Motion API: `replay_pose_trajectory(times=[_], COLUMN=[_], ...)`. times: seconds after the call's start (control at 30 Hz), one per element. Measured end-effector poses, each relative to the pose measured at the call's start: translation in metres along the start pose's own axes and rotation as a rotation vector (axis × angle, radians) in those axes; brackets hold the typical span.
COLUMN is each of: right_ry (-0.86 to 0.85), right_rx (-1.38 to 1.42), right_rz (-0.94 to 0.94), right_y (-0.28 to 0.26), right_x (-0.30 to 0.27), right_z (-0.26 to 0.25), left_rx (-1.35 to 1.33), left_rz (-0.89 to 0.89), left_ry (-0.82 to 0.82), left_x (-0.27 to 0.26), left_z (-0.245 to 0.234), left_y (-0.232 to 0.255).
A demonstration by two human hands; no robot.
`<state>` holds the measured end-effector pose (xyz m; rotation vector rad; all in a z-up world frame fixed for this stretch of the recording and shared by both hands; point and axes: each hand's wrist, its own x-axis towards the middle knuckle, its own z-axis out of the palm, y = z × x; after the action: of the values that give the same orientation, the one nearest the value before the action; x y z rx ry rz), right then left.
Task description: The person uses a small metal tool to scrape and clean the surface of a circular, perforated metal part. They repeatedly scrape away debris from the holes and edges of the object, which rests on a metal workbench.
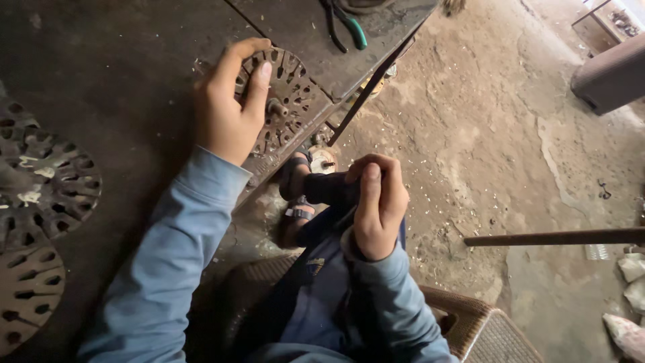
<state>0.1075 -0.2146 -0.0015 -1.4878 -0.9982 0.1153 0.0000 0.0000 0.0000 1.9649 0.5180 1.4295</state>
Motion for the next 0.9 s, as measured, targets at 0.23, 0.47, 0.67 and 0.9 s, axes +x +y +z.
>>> replay_pose_trajectory(times=[0.23, 0.47, 0.67, 0.9], right_ry=[0.112, -0.106, -0.312, -0.352], right_rx=[0.486, 0.420, 0.442, 0.619], right_rz=[0.187, 0.254, 0.418, 0.593], right_y=[0.022, 0.044, 0.056, 0.046], right_x=[0.000, -0.020, -0.030, -0.018], right_z=[0.004, 0.030, 0.040, 0.046], left_rx=[-0.006, 0.005, 0.008, -0.001], left_rz=[0.076, 0.030, 0.073, 0.074], left_ry=[-0.003, 0.008, 0.017, 0.031], left_x=[0.003, 0.002, 0.000, 0.001], left_z=[-0.001, -0.001, 0.000, 0.002], left_y=[0.001, 0.003, 0.000, 0.001])
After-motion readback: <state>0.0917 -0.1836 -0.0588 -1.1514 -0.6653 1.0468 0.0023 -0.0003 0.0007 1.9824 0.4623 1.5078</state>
